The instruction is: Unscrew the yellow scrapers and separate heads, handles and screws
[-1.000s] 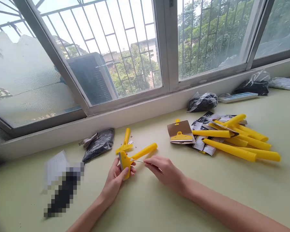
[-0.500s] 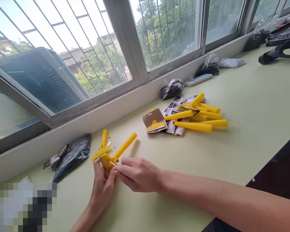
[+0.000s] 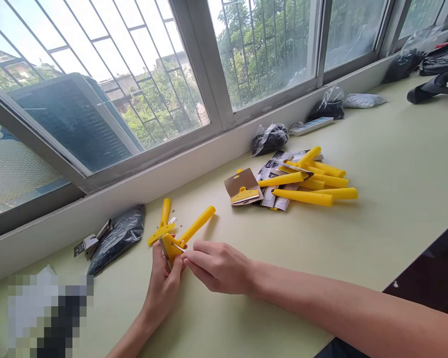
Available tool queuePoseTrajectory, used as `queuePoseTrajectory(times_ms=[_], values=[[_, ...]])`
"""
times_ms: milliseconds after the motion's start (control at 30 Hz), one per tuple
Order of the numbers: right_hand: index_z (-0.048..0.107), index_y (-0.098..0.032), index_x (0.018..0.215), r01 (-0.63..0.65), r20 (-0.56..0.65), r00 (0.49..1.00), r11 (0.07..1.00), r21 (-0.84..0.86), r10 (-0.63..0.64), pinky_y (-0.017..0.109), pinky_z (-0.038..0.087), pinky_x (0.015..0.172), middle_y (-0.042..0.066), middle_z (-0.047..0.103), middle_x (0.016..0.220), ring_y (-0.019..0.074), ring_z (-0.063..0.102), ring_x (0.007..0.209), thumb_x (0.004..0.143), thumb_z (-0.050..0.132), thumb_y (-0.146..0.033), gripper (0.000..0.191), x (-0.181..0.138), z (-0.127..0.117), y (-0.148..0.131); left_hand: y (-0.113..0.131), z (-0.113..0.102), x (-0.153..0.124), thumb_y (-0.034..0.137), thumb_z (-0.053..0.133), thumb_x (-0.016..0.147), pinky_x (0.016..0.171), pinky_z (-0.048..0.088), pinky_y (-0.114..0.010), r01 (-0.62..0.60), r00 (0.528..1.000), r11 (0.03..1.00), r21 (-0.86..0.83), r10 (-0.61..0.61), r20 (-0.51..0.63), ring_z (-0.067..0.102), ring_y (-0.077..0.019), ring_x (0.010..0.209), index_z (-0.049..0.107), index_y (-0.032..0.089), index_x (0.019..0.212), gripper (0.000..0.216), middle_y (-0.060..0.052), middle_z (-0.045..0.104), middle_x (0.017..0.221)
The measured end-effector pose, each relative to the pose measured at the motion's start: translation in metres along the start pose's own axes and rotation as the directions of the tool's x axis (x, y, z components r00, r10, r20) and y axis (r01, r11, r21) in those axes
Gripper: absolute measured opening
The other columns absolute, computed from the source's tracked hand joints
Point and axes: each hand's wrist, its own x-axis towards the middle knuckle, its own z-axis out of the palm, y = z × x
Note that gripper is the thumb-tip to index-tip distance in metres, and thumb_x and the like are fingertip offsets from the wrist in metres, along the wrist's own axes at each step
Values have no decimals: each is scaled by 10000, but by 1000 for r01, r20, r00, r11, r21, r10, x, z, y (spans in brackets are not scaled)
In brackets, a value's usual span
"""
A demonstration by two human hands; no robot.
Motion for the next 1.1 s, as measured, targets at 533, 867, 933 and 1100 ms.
queuePoseTrajectory(times_ms=[533, 867, 933, 1100], values=[[618, -171, 759, -676, 195, 736, 692, 254, 648, 252, 282, 507, -60, 382, 545, 97, 326, 496, 1051, 396, -496, 490, 9, -5, -13, 1, -1, 2, 250, 467, 992, 635, 407, -267, -27, 996, 979, 204, 44, -79, 509, -143, 704, 395, 258, 1113, 141, 9, 518, 897], [436, -223, 750, -793, 627, 352, -135, 594, 695, 191, 107, 403, -123, 193, 500, 78, 94, 466, 968, 477, -458, 323, 19, -16, -4, 1, 1, 3, 234, 436, 981, 583, 377, -270, -58, 991, 934, 351, 98, -96, 450, -151, 621, 361, 257, 1183, 217, 24, 481, 811], [425, -220, 755, -786, 638, 374, -135, 603, 673, 189, 119, 412, -120, 202, 525, 76, 105, 479, 966, 494, -429, 305, 19, -17, -3, 1, 0, 4, 229, 427, 984, 598, 398, -277, -63, 990, 932, 357, 104, -96, 469, -158, 642, 356, 258, 1130, 166, 15, 494, 825], [494, -202, 811, -801, 481, 571, 324, 503, 665, 216, 244, 473, -77, 354, 603, 91, 271, 520, 998, 478, -435, 299, 10, -10, 3, 2, -2, 5, 215, 409, 989, 637, 449, -291, -59, 993, 940, 337, 92, -80, 523, -173, 696, 324, 264, 1019, 103, 0, 511, 846]])
